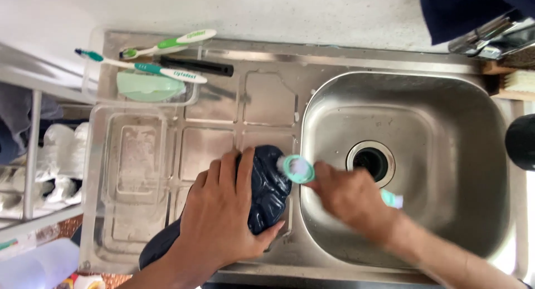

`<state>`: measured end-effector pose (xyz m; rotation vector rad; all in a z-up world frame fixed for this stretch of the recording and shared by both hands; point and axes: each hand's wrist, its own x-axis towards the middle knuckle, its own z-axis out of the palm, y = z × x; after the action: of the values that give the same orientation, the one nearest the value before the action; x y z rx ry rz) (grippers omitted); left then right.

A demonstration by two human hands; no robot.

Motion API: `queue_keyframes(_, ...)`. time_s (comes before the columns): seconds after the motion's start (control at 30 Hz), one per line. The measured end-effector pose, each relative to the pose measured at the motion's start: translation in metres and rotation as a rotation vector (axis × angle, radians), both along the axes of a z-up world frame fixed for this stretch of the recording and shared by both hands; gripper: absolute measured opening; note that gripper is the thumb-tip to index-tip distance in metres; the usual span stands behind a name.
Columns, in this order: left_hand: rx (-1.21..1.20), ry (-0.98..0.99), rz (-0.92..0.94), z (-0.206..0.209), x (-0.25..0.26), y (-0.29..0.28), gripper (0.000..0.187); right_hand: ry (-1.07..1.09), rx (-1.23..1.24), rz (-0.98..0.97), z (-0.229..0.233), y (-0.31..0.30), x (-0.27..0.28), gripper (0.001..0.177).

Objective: A person is seen scrubbing the sole of a dark blue shoe with a toothbrush and soapy water in a sink, then rinsing it under the tap.

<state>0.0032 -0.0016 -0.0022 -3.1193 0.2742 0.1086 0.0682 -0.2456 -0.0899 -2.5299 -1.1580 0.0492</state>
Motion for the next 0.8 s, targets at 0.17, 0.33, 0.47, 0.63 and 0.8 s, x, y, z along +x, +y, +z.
queue_keyframes(0.17, -0.177, 0.017, -0.045, -0.001, 0.007, 0.011, 0.125, -0.411, -0.383, -0.068, 0.017, 0.030, -0.001, 0.014)
queue_keyframes(0.33, -0.219, 0.016, -0.108, 0.000, 0.016, 0.012, 0.129, -0.380, -0.403, -0.078, 0.011, 0.025, 0.000, 0.015)
queue_keyframes(0.47, -0.178, -0.009, -0.043, -0.003, 0.010, 0.011, 0.131, -0.328, -0.408, -0.040, 0.003, 0.011, -0.016, 0.015)
queue_keyframes(0.63, -0.257, 0.013, -0.078, 0.000, 0.010, 0.014, 0.123, -0.300, -0.426, -0.024, -0.002, 0.006, -0.036, 0.016)
queue_keyframes(0.8, -0.244, 0.012, -0.121, 0.000, 0.017, 0.013, 0.124, -0.405, -0.473, -0.005, 0.008, 0.017, -0.017, 0.021)
